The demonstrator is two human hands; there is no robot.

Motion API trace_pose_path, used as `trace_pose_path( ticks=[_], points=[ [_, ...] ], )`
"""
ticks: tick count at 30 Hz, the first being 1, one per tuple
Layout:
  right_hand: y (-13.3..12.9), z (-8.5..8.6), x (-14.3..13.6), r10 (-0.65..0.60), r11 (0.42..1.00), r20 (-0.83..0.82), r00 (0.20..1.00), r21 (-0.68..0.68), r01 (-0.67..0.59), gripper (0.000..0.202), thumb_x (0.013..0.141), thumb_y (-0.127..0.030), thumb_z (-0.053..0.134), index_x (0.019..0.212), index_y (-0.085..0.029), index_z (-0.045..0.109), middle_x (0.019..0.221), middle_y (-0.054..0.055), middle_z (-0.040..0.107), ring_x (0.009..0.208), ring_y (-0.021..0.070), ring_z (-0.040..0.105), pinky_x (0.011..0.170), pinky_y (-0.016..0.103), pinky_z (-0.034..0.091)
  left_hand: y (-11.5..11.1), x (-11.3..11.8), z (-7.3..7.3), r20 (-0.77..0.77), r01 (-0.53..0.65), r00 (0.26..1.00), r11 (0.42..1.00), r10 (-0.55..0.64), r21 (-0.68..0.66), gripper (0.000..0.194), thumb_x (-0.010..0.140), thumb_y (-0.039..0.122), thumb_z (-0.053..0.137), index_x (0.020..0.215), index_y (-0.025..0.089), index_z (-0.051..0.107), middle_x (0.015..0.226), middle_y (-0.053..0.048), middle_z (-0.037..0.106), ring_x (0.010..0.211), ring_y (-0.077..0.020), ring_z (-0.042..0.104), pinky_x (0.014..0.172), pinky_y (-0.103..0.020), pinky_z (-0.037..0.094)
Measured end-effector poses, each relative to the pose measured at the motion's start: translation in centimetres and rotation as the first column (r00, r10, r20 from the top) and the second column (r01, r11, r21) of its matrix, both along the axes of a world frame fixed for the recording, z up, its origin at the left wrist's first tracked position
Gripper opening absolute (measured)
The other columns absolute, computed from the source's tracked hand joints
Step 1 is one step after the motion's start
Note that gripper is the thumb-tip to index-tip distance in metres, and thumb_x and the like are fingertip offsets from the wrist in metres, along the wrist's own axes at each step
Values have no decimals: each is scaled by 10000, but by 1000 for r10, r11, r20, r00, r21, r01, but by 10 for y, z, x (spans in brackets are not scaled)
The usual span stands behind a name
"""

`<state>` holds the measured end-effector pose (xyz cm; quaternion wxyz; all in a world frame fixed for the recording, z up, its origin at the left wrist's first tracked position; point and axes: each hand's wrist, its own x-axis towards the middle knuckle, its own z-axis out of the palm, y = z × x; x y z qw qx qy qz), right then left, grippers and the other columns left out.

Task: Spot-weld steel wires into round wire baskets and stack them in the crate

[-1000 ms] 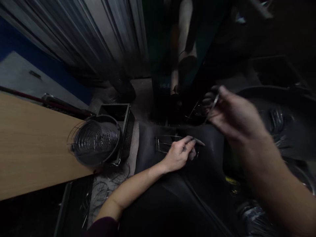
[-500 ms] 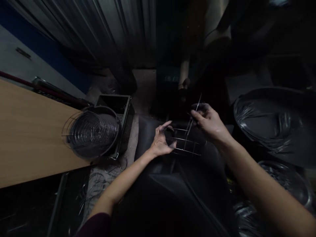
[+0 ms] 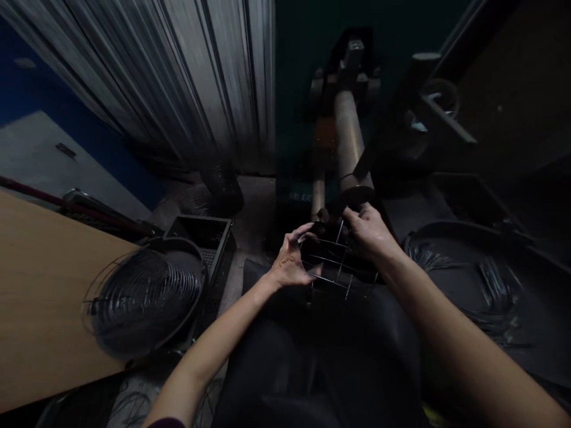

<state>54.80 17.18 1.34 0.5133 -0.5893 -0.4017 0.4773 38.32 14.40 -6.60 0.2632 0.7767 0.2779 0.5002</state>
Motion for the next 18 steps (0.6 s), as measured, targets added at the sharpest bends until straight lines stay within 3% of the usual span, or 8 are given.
trace_pose_path(
  ticks=[7,12,18],
  points=[
    [9,7,-4,8,998,112,994,64,-16,334,646,-437,654,798,-210,461,463,-63,430,377,98,388,349,221,283,12,-2,6,-10,-35,999,999,35,23,904,621,171,683,1340,213,136,1145,-97,529,985,-212,597,936,-433,439],
    [19,-1,-1,-53,995,125,991,92,42,374,579,-464,655,756,-202,455,519,-59,445,443,91,419,395,216,323,21,-1,6,-24,6,1000,1000,-6,-11,919,618,178,692,1327,221,109,1168,-101,517,989,-207,601,936,-420,437],
    [26,-7,-1,-58,996,55,997,74,54,329,601,-424,676,705,-207,452,535,-46,457,446,91,418,385,212,355,28,-2,6,-41,-24,999,1000,24,-10,899,618,178,682,1332,218,137,1168,-95,521,1047,-238,578,971,-460,409]
  ],
)
